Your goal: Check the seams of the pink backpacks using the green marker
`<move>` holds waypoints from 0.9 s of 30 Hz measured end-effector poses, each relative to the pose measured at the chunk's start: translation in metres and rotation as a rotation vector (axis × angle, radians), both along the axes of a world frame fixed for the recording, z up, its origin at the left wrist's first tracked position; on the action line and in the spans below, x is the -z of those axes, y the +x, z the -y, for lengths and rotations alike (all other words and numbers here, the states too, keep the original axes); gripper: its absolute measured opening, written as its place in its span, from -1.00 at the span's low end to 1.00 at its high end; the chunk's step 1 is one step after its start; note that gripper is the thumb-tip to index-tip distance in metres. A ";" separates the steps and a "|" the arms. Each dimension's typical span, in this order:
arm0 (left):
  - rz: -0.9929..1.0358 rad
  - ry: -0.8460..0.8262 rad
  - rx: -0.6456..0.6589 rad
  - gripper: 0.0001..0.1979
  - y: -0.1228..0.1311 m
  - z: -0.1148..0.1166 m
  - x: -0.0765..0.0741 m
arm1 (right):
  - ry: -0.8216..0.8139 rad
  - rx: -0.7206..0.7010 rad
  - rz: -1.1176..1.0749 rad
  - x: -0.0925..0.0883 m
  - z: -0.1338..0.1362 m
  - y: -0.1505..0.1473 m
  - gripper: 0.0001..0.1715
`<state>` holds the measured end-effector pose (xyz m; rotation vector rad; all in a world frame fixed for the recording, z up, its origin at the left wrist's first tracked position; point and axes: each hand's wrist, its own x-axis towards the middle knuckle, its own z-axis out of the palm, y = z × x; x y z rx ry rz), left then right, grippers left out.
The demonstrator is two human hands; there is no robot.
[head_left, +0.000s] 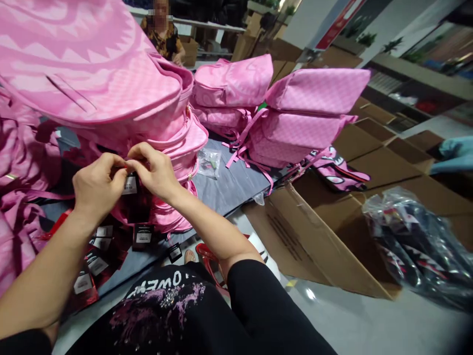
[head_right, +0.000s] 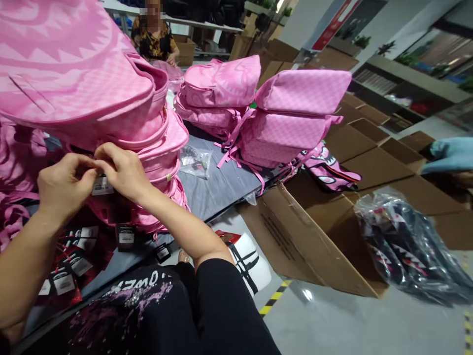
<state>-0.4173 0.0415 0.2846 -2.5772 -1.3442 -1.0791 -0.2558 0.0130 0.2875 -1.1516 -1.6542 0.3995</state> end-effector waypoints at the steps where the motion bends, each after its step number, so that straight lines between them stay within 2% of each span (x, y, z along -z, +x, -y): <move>1: -0.005 -0.006 0.045 -0.81 0.000 0.000 0.000 | -0.003 0.002 -0.002 0.000 0.000 0.000 -0.96; 3: 0.006 0.017 0.078 -0.80 -0.001 -0.001 -0.001 | -0.011 0.004 -0.002 0.000 0.000 -0.001 -0.96; 7: 0.029 0.045 -0.036 -0.85 -0.001 -0.002 -0.001 | 0.052 0.008 -0.058 0.002 0.000 -0.002 -0.94; 11: 0.059 -0.009 0.068 -0.83 -0.001 -0.002 -0.004 | 0.062 0.027 -0.075 0.002 0.001 -0.004 -0.93; 15: 0.020 0.037 -0.041 -0.85 -0.001 -0.001 -0.008 | -0.006 0.107 -0.047 -0.001 0.001 -0.008 -0.91; 20: -0.002 0.034 0.038 -0.80 -0.002 -0.002 -0.008 | -0.028 0.107 -0.068 0.000 -0.001 -0.009 -0.94; 22: 0.009 0.058 0.014 -0.79 -0.003 -0.002 -0.005 | 0.011 0.103 -0.108 0.004 -0.003 -0.009 -0.92; 27: 0.024 -0.010 -0.019 -0.57 0.001 -0.001 0.001 | 0.014 0.178 -0.140 0.010 -0.003 -0.011 -0.92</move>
